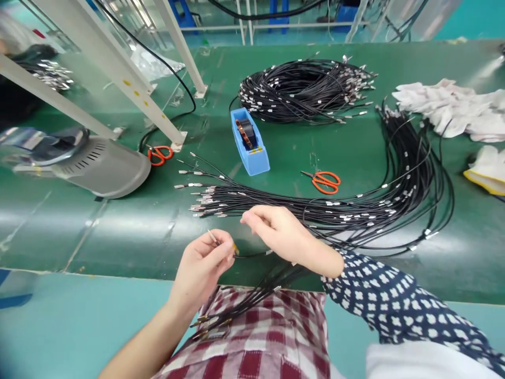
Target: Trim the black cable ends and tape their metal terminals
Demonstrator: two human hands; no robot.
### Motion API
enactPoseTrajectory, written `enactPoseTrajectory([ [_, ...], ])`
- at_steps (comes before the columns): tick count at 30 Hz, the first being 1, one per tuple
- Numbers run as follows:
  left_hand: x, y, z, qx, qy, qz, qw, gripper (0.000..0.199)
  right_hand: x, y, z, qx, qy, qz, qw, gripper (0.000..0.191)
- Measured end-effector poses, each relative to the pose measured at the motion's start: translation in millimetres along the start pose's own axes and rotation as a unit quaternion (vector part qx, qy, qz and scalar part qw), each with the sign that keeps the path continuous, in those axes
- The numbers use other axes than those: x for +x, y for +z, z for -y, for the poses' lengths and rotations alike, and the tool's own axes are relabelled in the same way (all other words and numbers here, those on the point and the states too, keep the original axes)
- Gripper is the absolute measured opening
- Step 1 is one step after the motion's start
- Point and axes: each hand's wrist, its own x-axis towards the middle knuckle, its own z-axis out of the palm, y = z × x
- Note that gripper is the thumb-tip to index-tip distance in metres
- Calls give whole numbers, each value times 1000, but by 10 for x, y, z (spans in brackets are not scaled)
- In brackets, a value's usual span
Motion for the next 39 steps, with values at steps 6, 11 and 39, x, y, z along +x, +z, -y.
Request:
enactPoseTrajectory([
  [6,13,15,25,-23,-1,-19,1000,28,-146,241,-50,94,3,-33,995,31],
  [11,-13,-7,26,-14,25,-3,1000,21,-116,276,-69,68,9,-81,994,15],
  [39,-124,54,9,48,23,15,998,36,-11,179,10,154,58,-6,986,24],
])
